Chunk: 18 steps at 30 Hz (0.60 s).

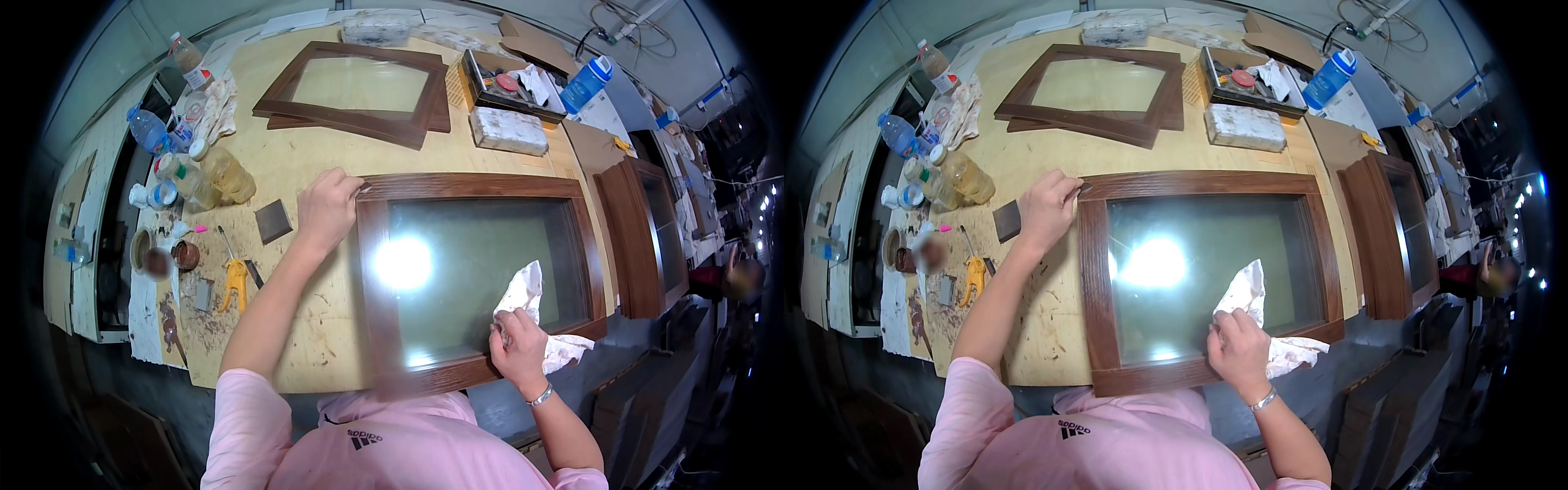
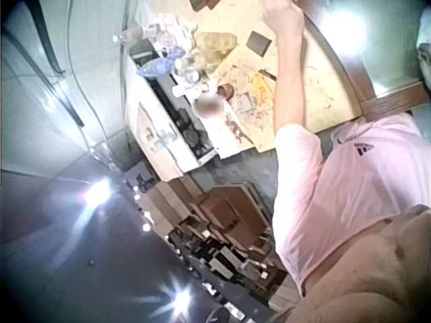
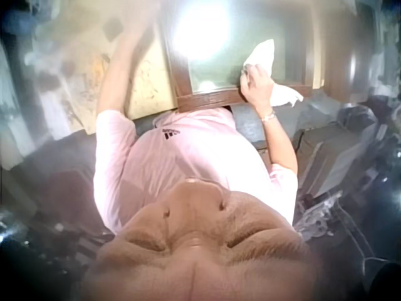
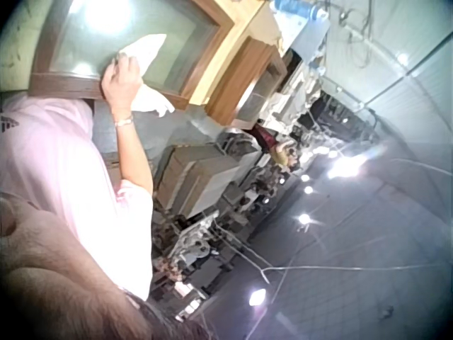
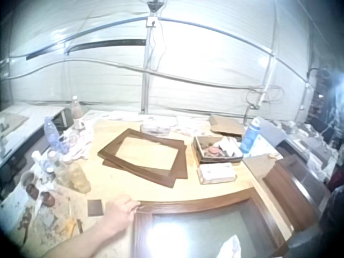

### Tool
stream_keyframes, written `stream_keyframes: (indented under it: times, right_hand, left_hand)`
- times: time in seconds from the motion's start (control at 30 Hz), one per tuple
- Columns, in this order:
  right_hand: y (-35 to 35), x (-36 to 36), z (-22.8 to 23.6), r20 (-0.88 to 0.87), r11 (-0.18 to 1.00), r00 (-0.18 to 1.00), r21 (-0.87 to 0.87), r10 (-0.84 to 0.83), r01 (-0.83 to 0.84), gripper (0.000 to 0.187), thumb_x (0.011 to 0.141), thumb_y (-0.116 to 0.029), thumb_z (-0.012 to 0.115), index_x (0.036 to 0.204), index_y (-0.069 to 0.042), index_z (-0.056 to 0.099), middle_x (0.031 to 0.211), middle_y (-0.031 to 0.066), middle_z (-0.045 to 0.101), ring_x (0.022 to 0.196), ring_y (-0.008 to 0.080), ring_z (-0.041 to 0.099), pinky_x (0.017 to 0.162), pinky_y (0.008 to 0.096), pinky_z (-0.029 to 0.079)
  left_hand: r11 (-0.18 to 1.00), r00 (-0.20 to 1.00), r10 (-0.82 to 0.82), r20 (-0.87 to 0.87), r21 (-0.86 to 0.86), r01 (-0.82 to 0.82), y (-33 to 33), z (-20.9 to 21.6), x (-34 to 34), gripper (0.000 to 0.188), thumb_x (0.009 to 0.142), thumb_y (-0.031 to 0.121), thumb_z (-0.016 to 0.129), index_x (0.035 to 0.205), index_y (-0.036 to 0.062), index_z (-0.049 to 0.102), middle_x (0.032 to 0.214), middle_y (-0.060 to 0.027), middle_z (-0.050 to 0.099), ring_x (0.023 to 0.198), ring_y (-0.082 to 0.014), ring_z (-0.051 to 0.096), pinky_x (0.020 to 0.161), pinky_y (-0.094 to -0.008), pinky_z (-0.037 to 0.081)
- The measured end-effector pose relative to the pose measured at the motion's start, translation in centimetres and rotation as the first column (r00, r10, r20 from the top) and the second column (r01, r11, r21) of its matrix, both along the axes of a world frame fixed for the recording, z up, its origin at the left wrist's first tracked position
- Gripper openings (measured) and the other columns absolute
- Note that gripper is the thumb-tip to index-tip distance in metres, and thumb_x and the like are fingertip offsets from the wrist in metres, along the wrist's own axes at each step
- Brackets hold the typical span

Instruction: The person wipes a wooden frame and its glass panel with a cloth, uses a small block to sand or polish the edges, and applies a liquid from a bottle onto the cloth to continue cleaning the frame.

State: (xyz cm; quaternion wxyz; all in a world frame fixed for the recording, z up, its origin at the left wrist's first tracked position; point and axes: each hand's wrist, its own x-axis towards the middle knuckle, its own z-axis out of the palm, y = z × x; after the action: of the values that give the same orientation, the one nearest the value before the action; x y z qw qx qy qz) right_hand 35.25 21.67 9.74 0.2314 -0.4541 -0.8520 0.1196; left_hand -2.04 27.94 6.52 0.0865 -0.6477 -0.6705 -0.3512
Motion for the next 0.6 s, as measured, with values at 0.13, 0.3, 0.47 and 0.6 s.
stream_keyframes:
  times: [0.13,0.3,0.47,0.6]
  right_hand:
    - [0.14,0.12,-0.15,0.013,1.000,1.000,0.030,0.001,-0.001,0.016,0.076,-0.008,0.069,0.091,-0.006,0.064,0.074,0.0102,0.054,0.063,0.0301,0.059,0.055,0.0414,0.048]
    - [0.12,0.03,0.17,0.016,1.000,1.000,0.007,-0.004,0.004,0.016,0.076,-0.004,0.069,0.091,-0.003,0.064,0.078,0.0133,0.059,0.064,0.0339,0.062,0.057,0.0423,0.049]
    - [0.05,-0.02,0.09,0.004,1.000,1.000,0.004,-0.007,0.007,0.015,0.076,-0.004,0.068,0.091,-0.003,0.064,0.077,0.0130,0.059,0.064,0.0336,0.062,0.057,0.0423,0.049]
    - [0.10,-0.05,0.04,0.013,1.000,1.000,0.010,-0.017,0.017,0.014,0.076,-0.004,0.068,0.090,-0.004,0.064,0.077,0.0124,0.058,0.064,0.0333,0.061,0.057,0.0423,0.049]
  left_hand:
    - [0.995,0.995,0.101,0.007,-0.011,-0.101,0.39,-0.07,-0.41,0.009,0.083,0.008,0.067,0.087,0.0114,0.074,0.082,-0.0055,0.062,0.082,-0.0266,0.065,0.067,-0.0411,0.052]
    - [0.989,0.989,0.147,0.003,-0.022,-0.147,0.50,-0.32,-0.76,0.009,0.083,0.008,0.067,0.088,0.0121,0.075,0.084,-0.0054,0.062,0.082,-0.0266,0.065,0.067,-0.0410,0.052]
    - [0.991,0.992,0.126,0.000,0.035,-0.126,0.33,-0.03,-0.88,0.009,0.083,0.008,0.068,0.088,0.0112,0.075,0.082,-0.0060,0.062,0.081,-0.0265,0.065,0.067,-0.0403,0.052]
    - [0.994,0.996,0.090,-0.017,0.059,-0.089,0.31,0.12,-0.39,0.008,0.083,0.008,0.068,0.088,0.0105,0.075,0.081,-0.0066,0.062,0.081,-0.0266,0.065,0.067,-0.0401,0.052]
